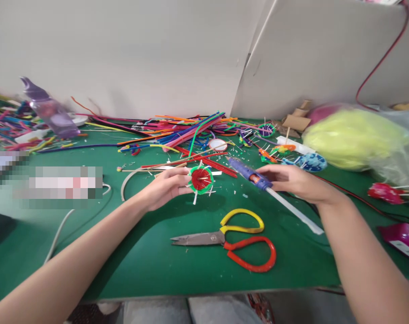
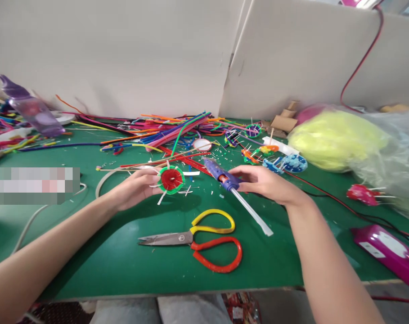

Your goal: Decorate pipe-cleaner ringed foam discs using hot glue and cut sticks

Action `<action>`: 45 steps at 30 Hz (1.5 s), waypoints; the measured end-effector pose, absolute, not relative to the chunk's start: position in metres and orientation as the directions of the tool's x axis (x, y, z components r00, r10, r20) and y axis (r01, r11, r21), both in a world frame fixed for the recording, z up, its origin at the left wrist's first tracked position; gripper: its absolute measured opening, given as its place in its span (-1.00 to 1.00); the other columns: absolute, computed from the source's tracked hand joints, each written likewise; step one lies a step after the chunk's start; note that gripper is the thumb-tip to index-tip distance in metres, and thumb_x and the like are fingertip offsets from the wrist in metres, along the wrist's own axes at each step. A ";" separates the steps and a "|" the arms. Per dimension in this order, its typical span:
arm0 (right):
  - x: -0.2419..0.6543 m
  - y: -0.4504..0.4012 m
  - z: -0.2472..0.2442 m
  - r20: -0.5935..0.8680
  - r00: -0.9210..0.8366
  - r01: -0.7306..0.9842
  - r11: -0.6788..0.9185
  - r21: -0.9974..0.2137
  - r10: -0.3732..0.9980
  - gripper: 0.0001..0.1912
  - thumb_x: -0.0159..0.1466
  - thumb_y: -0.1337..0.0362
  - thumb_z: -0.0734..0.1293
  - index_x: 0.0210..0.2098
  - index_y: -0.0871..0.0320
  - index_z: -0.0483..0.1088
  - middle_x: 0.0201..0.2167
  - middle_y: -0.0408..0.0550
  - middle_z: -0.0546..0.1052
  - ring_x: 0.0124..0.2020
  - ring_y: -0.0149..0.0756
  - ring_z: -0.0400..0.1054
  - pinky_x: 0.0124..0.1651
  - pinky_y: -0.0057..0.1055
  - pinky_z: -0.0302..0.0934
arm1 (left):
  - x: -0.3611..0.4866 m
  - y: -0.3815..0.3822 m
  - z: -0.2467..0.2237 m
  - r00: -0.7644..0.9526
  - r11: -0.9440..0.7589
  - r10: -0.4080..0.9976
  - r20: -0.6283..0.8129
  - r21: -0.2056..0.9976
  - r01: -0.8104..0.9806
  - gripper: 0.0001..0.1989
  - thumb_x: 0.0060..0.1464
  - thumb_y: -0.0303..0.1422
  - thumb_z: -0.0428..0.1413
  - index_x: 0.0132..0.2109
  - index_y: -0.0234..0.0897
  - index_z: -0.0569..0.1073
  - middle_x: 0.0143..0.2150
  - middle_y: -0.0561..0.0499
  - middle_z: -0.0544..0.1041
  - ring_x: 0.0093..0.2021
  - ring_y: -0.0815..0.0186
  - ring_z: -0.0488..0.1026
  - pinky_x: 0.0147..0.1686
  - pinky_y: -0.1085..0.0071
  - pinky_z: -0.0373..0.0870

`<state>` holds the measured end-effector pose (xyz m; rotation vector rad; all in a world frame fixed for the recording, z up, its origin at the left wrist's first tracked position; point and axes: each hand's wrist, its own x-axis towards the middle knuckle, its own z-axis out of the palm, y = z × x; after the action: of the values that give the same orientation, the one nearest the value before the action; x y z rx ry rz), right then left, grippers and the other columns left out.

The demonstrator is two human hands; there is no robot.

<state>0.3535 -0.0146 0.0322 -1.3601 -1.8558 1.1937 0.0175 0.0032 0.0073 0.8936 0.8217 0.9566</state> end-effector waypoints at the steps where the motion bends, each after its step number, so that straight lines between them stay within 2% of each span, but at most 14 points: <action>1: 0.356 -0.013 0.032 -0.080 -0.345 0.493 0.107 -0.864 0.935 -0.47 0.06 0.03 0.48 -0.03 0.10 0.44 -0.07 0.03 0.54 -0.06 -0.06 0.45 -0.04 -0.21 0.36 | 0.017 0.004 0.006 0.362 0.304 0.915 -0.180 0.897 -0.321 -0.90 -0.14 -0.55 0.25 -0.40 -0.34 0.51 -0.33 0.00 0.51 -0.30 0.34 0.48 -0.26 0.38 0.51; 5: 0.367 -0.007 0.025 -0.085 -0.346 0.627 0.162 -0.762 0.934 -0.54 0.08 0.06 0.45 -0.07 0.12 0.44 -0.01 0.06 0.51 0.01 0.00 0.42 0.07 -0.13 0.32 | 0.015 0.006 0.002 0.412 0.312 0.896 -0.165 0.894 -0.322 -0.88 -0.10 -0.52 0.24 -0.32 -0.36 0.53 -0.29 -0.03 0.52 -0.28 0.33 0.49 -0.23 0.36 0.52; 10: 0.377 0.000 0.015 -0.083 -0.305 0.767 0.193 -0.612 0.949 -0.62 0.07 0.10 0.43 -0.14 0.08 0.45 -0.04 0.05 0.52 0.01 0.06 0.40 0.05 -0.03 0.31 | 0.013 0.006 0.000 0.456 0.324 0.877 -0.153 0.888 -0.325 -0.90 -0.08 -0.52 0.23 -0.32 -0.36 0.53 -0.33 -0.03 0.52 -0.30 0.34 0.49 -0.23 0.39 0.50; 14: 0.378 0.000 0.012 -0.083 -0.328 0.808 0.234 -0.541 0.941 -0.71 0.12 0.16 0.39 -0.16 0.07 0.48 -0.03 0.13 0.50 0.01 0.05 0.39 0.04 -0.09 0.30 | 0.012 0.006 0.000 0.460 0.325 0.876 -0.144 0.881 -0.344 -0.91 -0.06 -0.53 0.22 -0.31 -0.35 0.52 -0.32 -0.02 0.53 -0.30 0.34 0.50 -0.20 0.35 0.49; 17: 0.380 -0.003 0.012 -0.074 -0.320 0.815 0.235 -0.530 0.944 -0.75 0.16 0.24 0.35 -0.16 0.09 0.50 0.02 0.22 0.47 0.04 0.02 0.37 0.06 -0.18 0.27 | 0.013 0.006 0.000 0.460 0.340 0.874 -0.155 0.872 -0.353 -0.91 -0.06 -0.53 0.22 -0.32 -0.36 0.51 -0.33 -0.02 0.53 -0.31 0.33 0.51 -0.19 0.33 0.48; 20: 0.380 -0.006 0.016 -0.099 -0.223 0.798 0.123 -0.590 0.970 -0.63 0.16 0.23 0.36 -0.02 0.10 0.43 0.11 0.25 0.41 0.11 0.05 0.33 0.08 -0.19 0.26 | 0.014 0.006 0.000 0.452 0.349 0.878 -0.160 0.860 -0.373 -0.90 -0.08 -0.54 0.23 -0.34 -0.35 0.49 -0.36 0.00 0.53 -0.33 0.34 0.51 -0.20 0.34 0.48; 23: 0.371 -0.010 0.027 -0.005 -0.037 0.785 0.026 -0.619 0.999 -0.62 0.19 0.23 0.32 0.00 0.15 0.39 0.04 0.27 0.46 -0.03 0.02 0.43 -0.01 -0.15 0.31 | 0.014 0.008 0.000 0.468 0.352 0.871 -0.146 0.851 -0.389 -0.88 -0.08 -0.50 0.25 -0.32 -0.35 0.48 -0.37 0.00 0.54 -0.36 0.36 0.51 -0.23 0.37 0.48; 25: 0.356 -0.011 0.038 0.135 0.007 0.833 0.069 -0.549 0.991 -0.71 0.21 0.21 0.31 -0.09 0.15 0.43 -0.06 0.21 0.52 -0.18 -0.05 0.48 -0.08 -0.13 0.31 | 0.014 0.010 0.000 0.483 0.344 0.866 -0.125 0.852 -0.395 -0.88 -0.06 -0.47 0.24 -0.31 -0.36 0.48 -0.35 -0.02 0.55 -0.37 0.37 0.51 -0.26 0.40 0.47; 28: 0.321 -0.011 0.049 0.241 -0.171 0.859 0.264 -0.439 0.955 -0.77 0.22 0.21 0.31 -0.16 0.11 0.49 -0.17 0.07 0.57 -0.30 -0.14 0.46 -0.20 -0.18 0.32 | 0.013 0.012 0.000 0.486 0.317 0.869 -0.094 0.859 -0.402 -0.90 -0.01 -0.44 0.21 -0.30 -0.38 0.48 -0.32 -0.06 0.58 -0.38 0.36 0.52 -0.25 0.40 0.47; 31: 0.284 -0.010 0.049 0.224 -0.450 0.798 0.502 -0.334 0.864 -0.80 0.25 0.29 0.28 -0.19 0.06 0.53 -0.21 -0.04 0.59 -0.26 -0.19 0.46 -0.21 -0.25 0.31 | 0.012 0.013 0.003 0.470 0.285 0.880 -0.060 0.860 -0.423 -0.89 0.02 -0.42 0.17 -0.28 -0.38 0.50 -0.23 -0.12 0.61 -0.29 0.28 0.55 -0.17 0.33 0.48; 36: 0.243 -0.011 0.032 0.163 -0.623 0.773 0.634 -0.027 0.765 -0.78 0.25 0.45 0.23 -0.29 0.19 0.53 -0.25 0.04 0.58 -0.22 -0.15 0.46 -0.25 -0.27 0.31 | 0.012 0.012 0.008 0.425 0.264 0.903 -0.059 0.858 -0.441 -0.90 0.03 -0.43 0.15 -0.28 -0.36 0.51 -0.14 -0.13 0.62 -0.22 0.22 0.58 -0.10 0.27 0.49; 40: 0.235 -0.012 0.016 0.197 -0.693 0.711 0.703 0.024 0.694 -0.75 0.28 0.48 0.20 -0.26 0.20 0.52 -0.24 0.02 0.57 -0.16 -0.15 0.45 -0.19 -0.24 0.33 | 0.013 0.012 0.007 0.427 0.259 0.903 -0.053 0.860 -0.440 -0.86 0.05 -0.42 0.14 -0.23 -0.37 0.53 -0.12 -0.14 0.61 -0.23 0.23 0.58 -0.12 0.30 0.51; 45: 0.237 -0.014 0.010 0.181 -0.746 0.656 0.754 0.031 0.642 -0.78 0.29 0.44 0.23 -0.26 0.21 0.52 -0.28 0.00 0.56 -0.20 -0.17 0.44 -0.22 -0.25 0.33 | 0.014 0.012 0.005 0.444 0.265 0.894 -0.053 0.862 -0.431 -0.86 0.04 -0.42 0.15 -0.23 -0.38 0.54 -0.11 -0.15 0.61 -0.20 0.21 0.58 -0.09 0.28 0.51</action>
<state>0.2368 -0.0136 0.0098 -1.0403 -2.7915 -0.1382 0.0136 0.0124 0.0051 0.9004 0.6169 0.9759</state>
